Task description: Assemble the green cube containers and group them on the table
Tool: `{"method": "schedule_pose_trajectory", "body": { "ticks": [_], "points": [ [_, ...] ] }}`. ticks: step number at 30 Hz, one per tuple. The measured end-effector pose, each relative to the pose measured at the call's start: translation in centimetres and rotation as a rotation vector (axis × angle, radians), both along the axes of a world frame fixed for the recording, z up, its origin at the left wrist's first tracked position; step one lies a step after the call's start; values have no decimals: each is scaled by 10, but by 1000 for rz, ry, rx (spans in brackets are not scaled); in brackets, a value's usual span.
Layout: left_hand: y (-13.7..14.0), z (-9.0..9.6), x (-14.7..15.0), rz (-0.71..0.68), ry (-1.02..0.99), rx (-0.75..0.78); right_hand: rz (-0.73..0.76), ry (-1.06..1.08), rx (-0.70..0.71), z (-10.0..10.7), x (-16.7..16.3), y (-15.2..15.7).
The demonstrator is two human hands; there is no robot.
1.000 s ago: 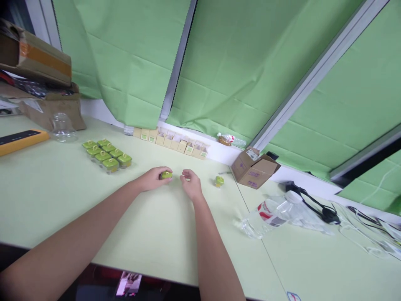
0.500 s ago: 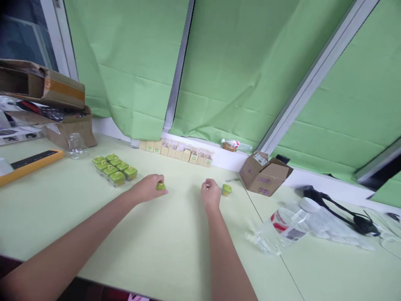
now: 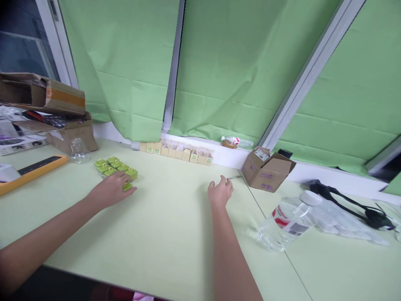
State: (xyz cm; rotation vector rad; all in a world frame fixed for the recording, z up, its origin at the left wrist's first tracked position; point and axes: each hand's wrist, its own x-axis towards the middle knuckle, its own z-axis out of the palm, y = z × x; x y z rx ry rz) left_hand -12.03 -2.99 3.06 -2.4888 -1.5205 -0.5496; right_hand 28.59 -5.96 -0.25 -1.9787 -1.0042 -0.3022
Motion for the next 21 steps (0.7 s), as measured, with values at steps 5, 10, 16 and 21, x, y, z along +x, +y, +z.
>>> {"method": "schedule_pose_trajectory", "body": {
  "ticks": [5, 10, 16, 21],
  "points": [
    [4, -6, -9, 2, 8, 44, -11, 6, -29, -2, 10, 1],
    [7, -9, -16, -44, 3, 89, -86, 24, -48, -3, 26, 0],
    [-1, 3, -7, -123, 0, 172, -27, 117, -106, -7, 37, -1],
    [6, 0, -15, -139, -69, 30, 43, 47, -62, -3, 24, 1]
  ]
}}
